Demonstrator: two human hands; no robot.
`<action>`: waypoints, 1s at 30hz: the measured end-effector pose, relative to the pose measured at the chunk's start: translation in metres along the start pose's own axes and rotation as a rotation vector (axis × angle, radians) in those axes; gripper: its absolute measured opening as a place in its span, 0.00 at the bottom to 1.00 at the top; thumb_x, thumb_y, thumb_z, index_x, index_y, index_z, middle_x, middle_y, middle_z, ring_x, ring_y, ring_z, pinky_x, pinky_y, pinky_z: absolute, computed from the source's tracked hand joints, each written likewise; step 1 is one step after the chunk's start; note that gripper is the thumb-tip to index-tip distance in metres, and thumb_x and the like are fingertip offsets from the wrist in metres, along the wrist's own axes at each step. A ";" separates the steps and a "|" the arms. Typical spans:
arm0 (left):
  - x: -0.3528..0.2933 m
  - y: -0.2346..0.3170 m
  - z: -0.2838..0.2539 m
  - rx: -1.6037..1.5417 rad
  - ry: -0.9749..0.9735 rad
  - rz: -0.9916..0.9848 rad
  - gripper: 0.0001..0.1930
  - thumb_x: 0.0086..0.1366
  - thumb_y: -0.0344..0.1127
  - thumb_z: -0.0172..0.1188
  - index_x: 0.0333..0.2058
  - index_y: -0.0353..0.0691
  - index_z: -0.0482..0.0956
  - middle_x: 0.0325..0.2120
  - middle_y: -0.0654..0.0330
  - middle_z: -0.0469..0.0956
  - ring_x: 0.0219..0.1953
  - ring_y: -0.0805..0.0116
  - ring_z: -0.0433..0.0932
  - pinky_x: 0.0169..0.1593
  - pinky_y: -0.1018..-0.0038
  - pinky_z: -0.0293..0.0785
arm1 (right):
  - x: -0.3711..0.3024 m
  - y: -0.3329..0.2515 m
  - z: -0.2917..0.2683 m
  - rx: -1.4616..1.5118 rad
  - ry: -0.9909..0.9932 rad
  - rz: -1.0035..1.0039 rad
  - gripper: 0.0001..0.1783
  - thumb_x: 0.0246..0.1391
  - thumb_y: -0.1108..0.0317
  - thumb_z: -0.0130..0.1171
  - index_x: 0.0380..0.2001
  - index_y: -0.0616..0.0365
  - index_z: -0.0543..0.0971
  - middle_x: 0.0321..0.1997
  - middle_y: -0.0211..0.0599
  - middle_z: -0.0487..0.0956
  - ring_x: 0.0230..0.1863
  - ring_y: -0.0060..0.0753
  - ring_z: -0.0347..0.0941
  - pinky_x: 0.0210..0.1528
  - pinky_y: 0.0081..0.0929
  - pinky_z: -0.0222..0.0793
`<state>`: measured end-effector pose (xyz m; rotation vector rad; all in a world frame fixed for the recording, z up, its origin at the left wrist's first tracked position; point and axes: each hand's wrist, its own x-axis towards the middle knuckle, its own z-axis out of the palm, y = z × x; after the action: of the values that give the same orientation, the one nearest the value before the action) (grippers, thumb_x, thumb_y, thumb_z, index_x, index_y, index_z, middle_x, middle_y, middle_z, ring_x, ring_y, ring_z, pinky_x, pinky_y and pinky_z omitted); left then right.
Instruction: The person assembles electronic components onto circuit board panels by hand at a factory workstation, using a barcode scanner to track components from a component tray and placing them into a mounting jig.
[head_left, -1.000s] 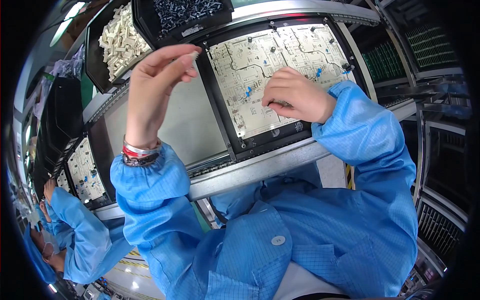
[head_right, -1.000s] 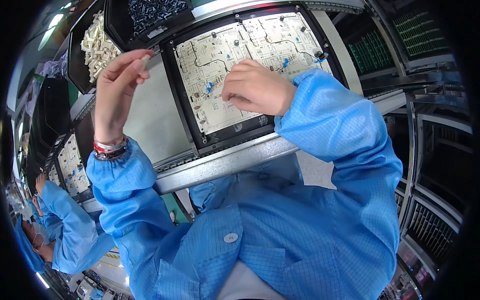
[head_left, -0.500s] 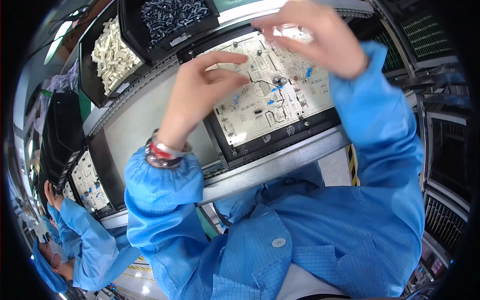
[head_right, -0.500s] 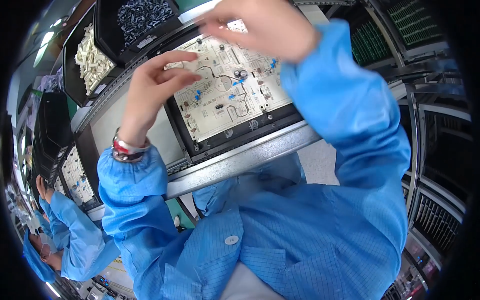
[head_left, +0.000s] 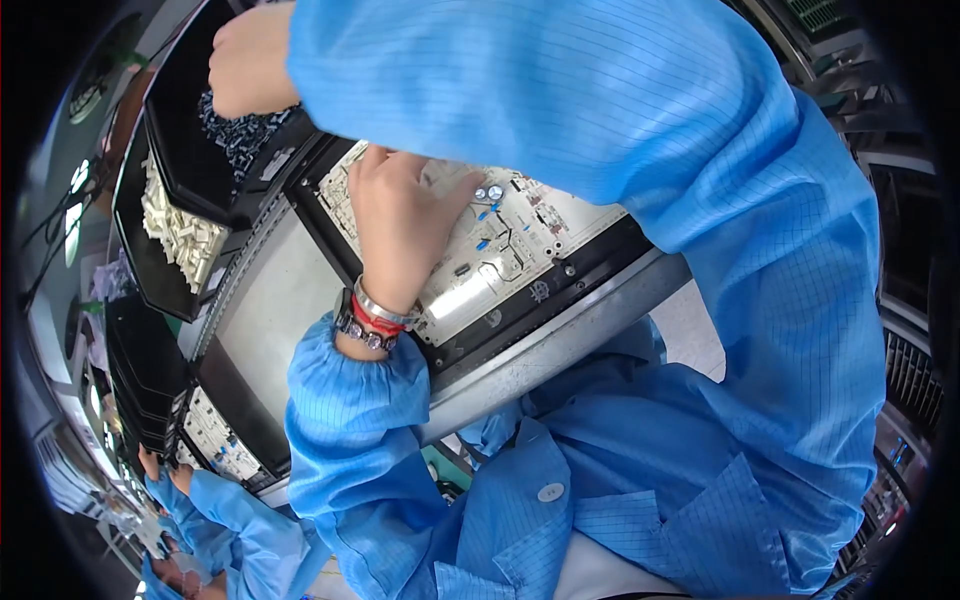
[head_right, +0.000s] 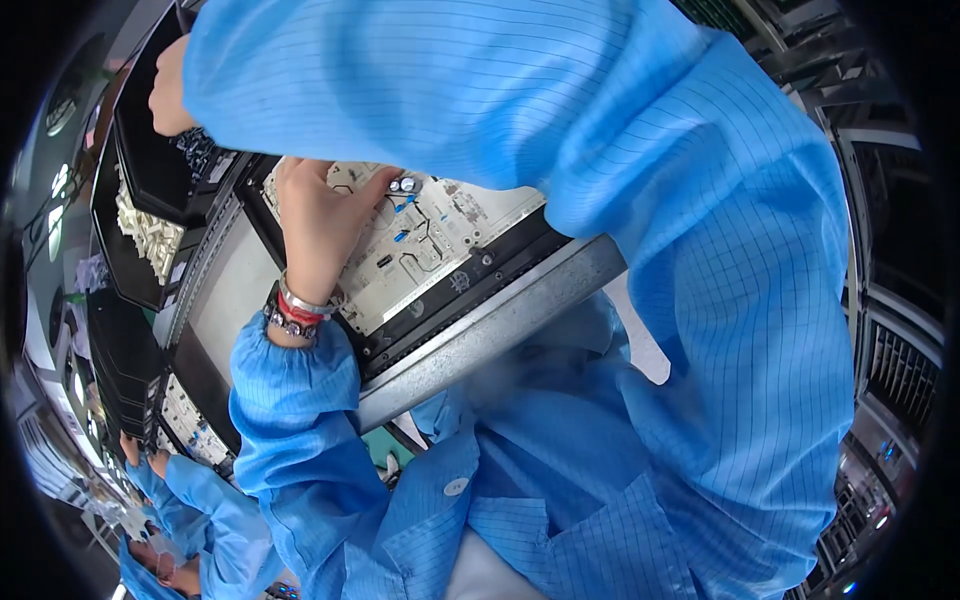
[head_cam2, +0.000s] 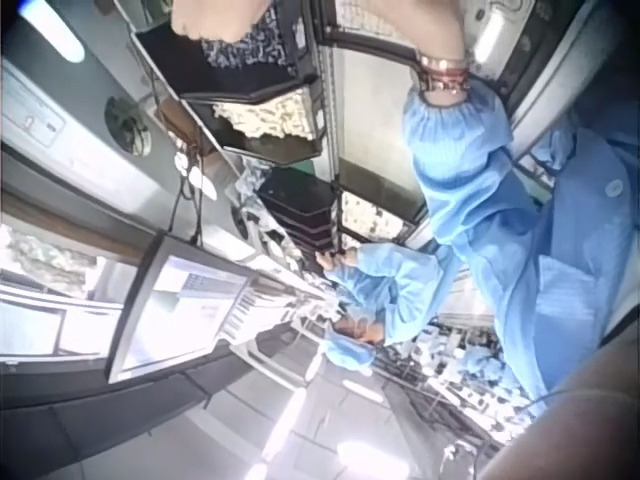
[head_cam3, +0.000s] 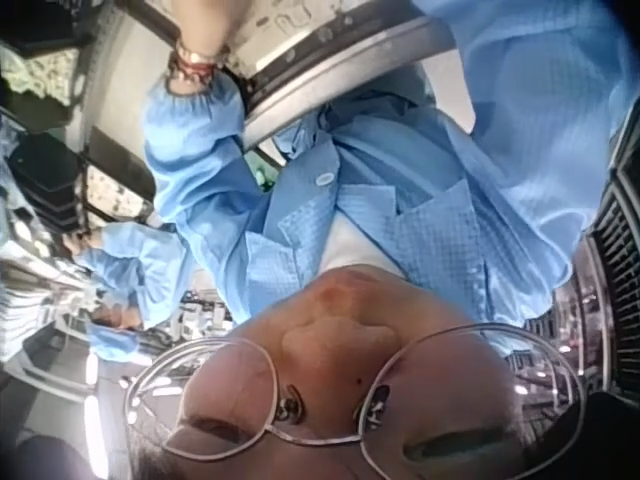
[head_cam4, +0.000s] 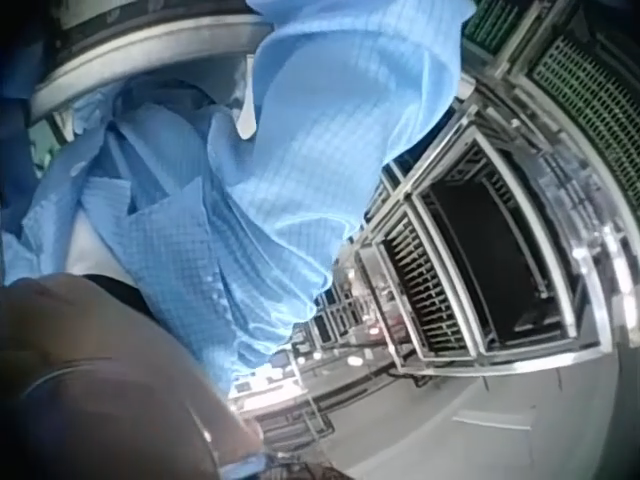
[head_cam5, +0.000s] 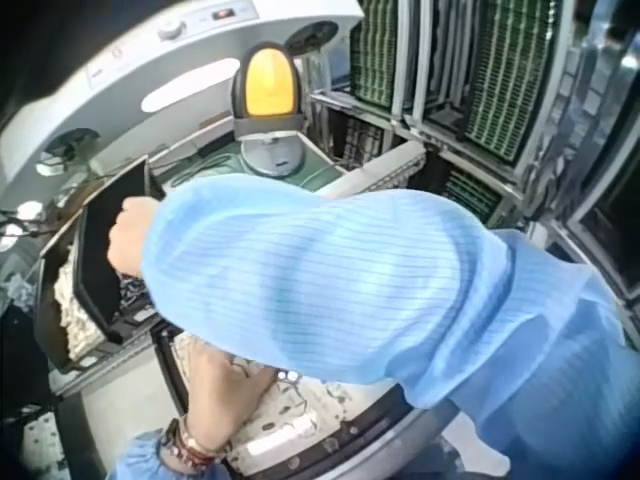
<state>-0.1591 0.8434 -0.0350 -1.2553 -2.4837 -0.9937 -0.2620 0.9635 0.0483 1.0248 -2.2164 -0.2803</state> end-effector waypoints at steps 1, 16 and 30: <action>0.001 0.001 0.000 -0.003 -0.009 0.011 0.13 0.40 0.34 0.69 0.28 0.38 0.80 0.25 0.55 0.77 0.33 0.56 0.72 0.39 0.66 0.64 | -0.002 0.003 0.003 -0.005 -0.024 0.013 0.05 0.37 0.68 0.57 0.19 0.55 0.80 0.21 0.36 0.78 0.26 0.40 0.76 0.31 0.36 0.71; 0.001 -0.001 -0.004 -0.073 0.023 0.019 0.13 0.38 0.28 0.67 0.27 0.34 0.78 0.23 0.51 0.78 0.25 0.50 0.75 0.32 0.63 0.69 | -0.002 -0.010 0.029 0.014 -0.319 0.075 0.07 0.40 0.71 0.57 0.26 0.56 0.79 0.25 0.38 0.78 0.31 0.41 0.76 0.32 0.35 0.72; -0.006 0.008 -0.019 0.162 -0.136 0.289 0.05 0.45 0.27 0.56 0.24 0.38 0.76 0.23 0.52 0.72 0.30 0.52 0.71 0.36 0.62 0.66 | 0.045 -0.031 0.021 0.017 -0.538 0.014 0.11 0.43 0.73 0.57 0.34 0.57 0.79 0.29 0.40 0.78 0.36 0.43 0.76 0.32 0.33 0.74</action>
<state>-0.1515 0.8309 -0.0193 -1.6150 -2.3293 -0.6443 -0.2784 0.9079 0.0411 1.0288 -2.7036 -0.5886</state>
